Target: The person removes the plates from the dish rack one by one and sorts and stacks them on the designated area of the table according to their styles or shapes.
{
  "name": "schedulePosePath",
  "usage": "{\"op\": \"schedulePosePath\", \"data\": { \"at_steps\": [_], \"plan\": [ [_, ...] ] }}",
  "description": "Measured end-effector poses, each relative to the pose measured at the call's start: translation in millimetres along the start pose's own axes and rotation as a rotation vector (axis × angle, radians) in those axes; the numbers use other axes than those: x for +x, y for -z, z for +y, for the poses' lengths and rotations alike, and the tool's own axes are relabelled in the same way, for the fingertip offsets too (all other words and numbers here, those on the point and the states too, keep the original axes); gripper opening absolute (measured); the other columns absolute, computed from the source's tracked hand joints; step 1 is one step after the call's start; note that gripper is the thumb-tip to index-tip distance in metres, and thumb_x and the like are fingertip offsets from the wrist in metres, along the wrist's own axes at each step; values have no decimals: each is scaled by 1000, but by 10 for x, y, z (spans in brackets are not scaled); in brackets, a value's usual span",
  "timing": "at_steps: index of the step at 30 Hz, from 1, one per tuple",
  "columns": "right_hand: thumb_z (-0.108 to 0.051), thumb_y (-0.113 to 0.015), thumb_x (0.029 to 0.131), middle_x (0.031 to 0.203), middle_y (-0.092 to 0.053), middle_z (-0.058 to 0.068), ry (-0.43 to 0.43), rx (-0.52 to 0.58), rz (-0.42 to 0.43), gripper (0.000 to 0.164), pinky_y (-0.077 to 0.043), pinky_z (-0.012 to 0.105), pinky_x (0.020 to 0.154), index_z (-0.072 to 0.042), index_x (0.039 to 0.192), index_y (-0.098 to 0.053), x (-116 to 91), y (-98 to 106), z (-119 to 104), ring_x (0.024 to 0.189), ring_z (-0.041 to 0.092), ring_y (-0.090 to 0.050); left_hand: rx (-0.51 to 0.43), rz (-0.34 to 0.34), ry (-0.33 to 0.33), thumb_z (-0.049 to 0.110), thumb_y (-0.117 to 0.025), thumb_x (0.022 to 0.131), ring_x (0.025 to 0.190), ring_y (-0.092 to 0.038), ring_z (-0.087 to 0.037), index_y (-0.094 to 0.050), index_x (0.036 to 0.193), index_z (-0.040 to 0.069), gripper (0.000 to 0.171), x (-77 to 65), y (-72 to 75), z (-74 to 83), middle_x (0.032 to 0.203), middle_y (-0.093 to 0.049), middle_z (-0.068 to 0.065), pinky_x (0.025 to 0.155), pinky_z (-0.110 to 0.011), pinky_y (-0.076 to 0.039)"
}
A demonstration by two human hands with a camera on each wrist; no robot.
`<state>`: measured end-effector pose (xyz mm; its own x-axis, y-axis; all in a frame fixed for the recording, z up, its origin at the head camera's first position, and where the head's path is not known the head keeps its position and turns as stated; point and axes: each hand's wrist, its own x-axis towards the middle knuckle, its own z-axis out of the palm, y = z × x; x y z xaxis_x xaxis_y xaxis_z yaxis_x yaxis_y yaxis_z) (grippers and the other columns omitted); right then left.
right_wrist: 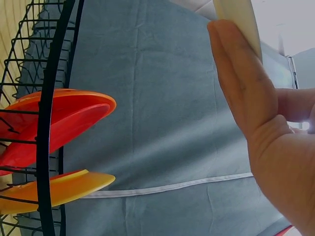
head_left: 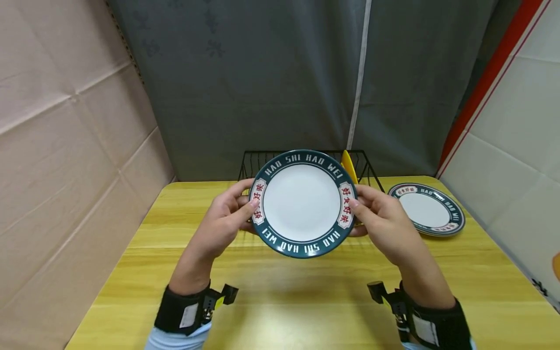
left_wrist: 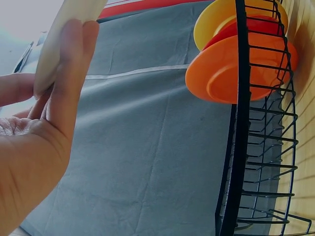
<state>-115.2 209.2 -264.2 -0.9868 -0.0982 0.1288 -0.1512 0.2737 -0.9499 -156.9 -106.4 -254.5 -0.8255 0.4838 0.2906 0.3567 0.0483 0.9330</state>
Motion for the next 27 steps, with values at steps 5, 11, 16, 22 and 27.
{"op": "schedulePosePath", "data": {
  "at_steps": [5, 11, 16, 22, 27],
  "plan": [
    [-17, -51, 113, 116, -70, 14, 11, 48, 33, 48, -66, 25, 77, -1, 158, -45, -14, 66, 13, 88, 13, -72, -54, -12, 4, 10, -46, 114, 83, -78, -16, -39, 159, 0, 47, 35, -36, -20, 103, -72, -9, 74, -39, -69],
    [-20, -56, 111, 108, -75, 1, 78, 326, 70, 55, -66, 23, 72, 6, 157, -42, 17, 329, 172, 83, 14, -73, -98, -3, 24, 19, -44, 116, 92, -82, -20, -38, 161, 8, 47, 55, -46, -36, 139, -64, -29, 77, -46, -69],
    [-22, -64, 106, 111, -77, 2, 75, 601, 216, 57, -66, 24, 70, 1, 156, -49, 58, 678, 364, 83, 14, -78, -108, -7, -9, 20, -42, 116, 94, -82, -20, -38, 160, 7, 46, 66, -20, -52, 148, -59, -33, 78, -47, -69],
    [-19, -65, 104, 109, -72, -3, -95, 684, 477, 65, -67, 30, 70, -7, 163, -40, 105, 1141, 668, 80, 12, -78, -101, -14, -8, 18, -44, 116, 95, -81, -20, -39, 160, 5, 46, 67, -7, -79, 147, -59, -34, 79, -46, -69],
    [-17, -57, 109, 99, -69, -11, -280, 666, 615, 70, -66, 27, 68, -11, 169, -21, 130, 1464, 970, 78, 7, -79, -107, -7, -5, 17, -44, 115, 95, -82, -21, -40, 159, 5, 46, 62, 2, -95, 147, -59, -34, 79, -48, -69]
  ]
}}
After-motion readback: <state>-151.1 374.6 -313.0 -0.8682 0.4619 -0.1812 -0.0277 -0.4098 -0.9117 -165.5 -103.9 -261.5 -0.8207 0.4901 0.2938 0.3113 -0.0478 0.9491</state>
